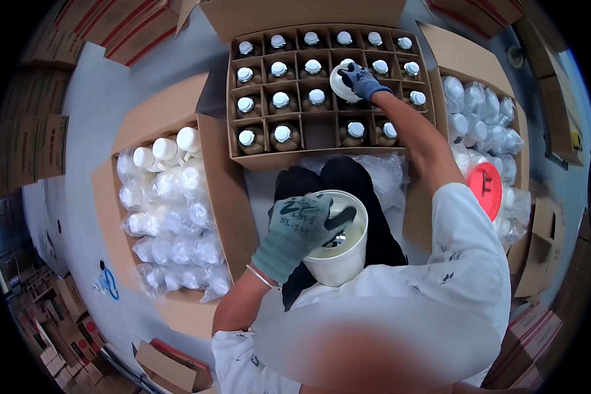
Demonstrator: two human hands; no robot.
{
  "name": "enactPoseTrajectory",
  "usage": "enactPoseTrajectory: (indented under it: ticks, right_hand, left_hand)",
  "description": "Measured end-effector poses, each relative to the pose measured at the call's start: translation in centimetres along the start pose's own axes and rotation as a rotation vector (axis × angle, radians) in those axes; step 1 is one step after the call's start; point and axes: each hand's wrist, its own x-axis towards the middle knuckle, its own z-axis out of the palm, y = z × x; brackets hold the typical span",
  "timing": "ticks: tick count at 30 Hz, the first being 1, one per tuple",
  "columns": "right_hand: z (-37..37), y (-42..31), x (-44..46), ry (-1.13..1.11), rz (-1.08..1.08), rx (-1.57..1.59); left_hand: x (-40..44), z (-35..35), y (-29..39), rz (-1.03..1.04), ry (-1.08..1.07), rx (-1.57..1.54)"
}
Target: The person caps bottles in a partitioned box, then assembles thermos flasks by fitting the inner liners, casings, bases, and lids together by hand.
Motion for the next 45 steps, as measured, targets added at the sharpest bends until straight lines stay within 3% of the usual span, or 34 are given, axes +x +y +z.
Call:
enactPoseTrajectory:
  ticks: [3,5,7,9,10,12,13,14,15,16,17,18,19,20,22,23,24,27,28,29,30,31,32,34,35,36,37,39,41,43,45]
  right_hand:
    - [-3.6,-2.0,-2.8,0.149,0.019,0.084]
    - [-6.9,-4.3,-6.2,0.435,-0.212,0.368]
    - [-11.9,-9.6,-10.1,0.573,-0.332,0.469]
    - [-15.8,-14.9,-13.8,0.708,-0.398,0.493]
    - [-16.1,-15.4,-14.4,0.647,-0.33,0.668]
    - [-16.0,-16.4,-16.0,0.498,-0.174,1.019]
    - [-16.1,-17.8,-16.9,0.472,-0.151,1.37]
    - [-16.1,-19.1,-17.7,0.473,-0.121,1.725]
    - [-15.8,-18.3,-17.9,0.139,-0.181,2.1]
    - [-15.4,-17.5,-18.1,-0.229,-0.112,2.423]
    - [-16.2,-17.3,-18.4,-0.33,-0.178,2.296]
    - [-17.2,-17.1,-19.4,-0.18,-0.102,1.881]
    - [-19.2,-17.3,-20.5,-0.037,-0.036,1.46]
    - [-20.5,-18.5,-21.7,0.403,-0.092,0.873]
    - [-21.8,-19.6,-22.1,0.685,-0.433,0.506]
    - [-22.1,-20.1,-22.4,0.814,-0.593,0.306]
    - [-22.1,-20.7,-22.8,0.803,-0.608,0.189]
    - [-22.3,-22.2,-23.3,0.772,-0.386,0.526]
    - [-22.1,-22.5,-23.4,0.629,-0.328,0.926]
    - [-20.4,-22.2,-22.4,0.355,-0.248,1.647]
    - [-18.7,-21.6,-23.1,0.248,-0.237,1.81]
    - [-18.7,-21.3,-23.5,0.054,-0.201,1.94]
    - [-18.5,-20.4,-23.8,-0.203,-0.139,1.999]
    - [-19.1,-18.8,-24.6,-0.463,0.023,1.776]
    - [-20.2,-18.2,-25.7,-0.502,0.101,1.446]
    - [-17.8,-17.2,-25.2,-0.149,0.282,1.36]
    - [-16.1,-15.2,-25.0,-0.078,0.177,1.239]
    - [-14.0,-15.6,-25.2,0.104,-0.092,1.347]
    - [-15.1,-19.7,-26.4,0.055,-0.179,1.52]
    - [-14.6,-20.5,-26.4,-0.155,-0.156,1.256]
    - [-14.5,-22.3,-26.3,-0.083,-0.091,1.116]
  left_hand:
    - [2.3,0.5,-3.5,0.072,0.869,-0.364]
    - [5.9,-0.2,-5.8,0.06,0.902,-1.073]
    - [7.8,-1.3,-6.5,0.128,0.569,-1.457]
    - [11.9,2.8,-7.4,0.549,0.922,-0.546]
    - [12.2,2.8,-5.6,0.486,0.738,-0.966]
    - [10.4,0.7,-2.0,0.458,0.792,-0.993]
    - [8.7,-1.3,-0.1,0.499,1.04,-0.593]
    - [7.6,-1.9,0.2,0.609,1.024,-0.502]
    - [5.9,-3.3,0.7,0.604,1.064,-0.224]
    - [6.0,-2.9,-0.3,0.661,1.028,-0.46]
    - [5.9,-2.4,-1.0,0.705,0.982,-0.7]
    - [4.9,-1.4,-1.5,0.464,0.749,-1.299]
    - [6.3,-0.1,-3.4,0.495,0.702,-1.654]
    - [4.1,-1.2,-1.6,0.581,0.693,-1.67]
    - [1.6,-2.3,0.9,0.557,0.474,-1.975]
    - [1.2,-2.3,1.7,0.572,0.457,-1.981]
    - [0.4,-2.2,2.7,0.584,0.435,-1.988]
    - [-0.6,-2.0,4.0,0.573,0.53,-1.919]
    - [-0.3,-1.2,3.5,0.505,0.787,-1.476]
    - [-0.1,-0.6,3.0,0.421,0.975,-1.014]
    - [-0.1,-0.8,2.1,0.592,1.103,-0.61]
    - [-1.1,-1.6,2.4,0.637,1.119,-0.402]
    - [-1.1,-0.8,0.8,0.698,1.025,-0.458]
    - [-1.1,-0.1,-2.0,0.731,0.88,-0.466]
    - [-2.3,0.2,-1.9,0.666,0.816,-0.479]
    - [-3.1,1.4,-2.5,0.638,0.695,-0.547]
    - [-3.6,2.4,-3.2,0.611,0.575,-0.61]
    - [-4.2,3.6,-2.3,0.543,0.419,-0.687]
    - [-3.6,3.7,-2.6,0.612,0.455,-0.557]
    - [-3.4,3.9,-2.7,0.618,0.446,-0.534]
    - [-3.5,4.0,-2.9,0.649,0.419,-0.512]
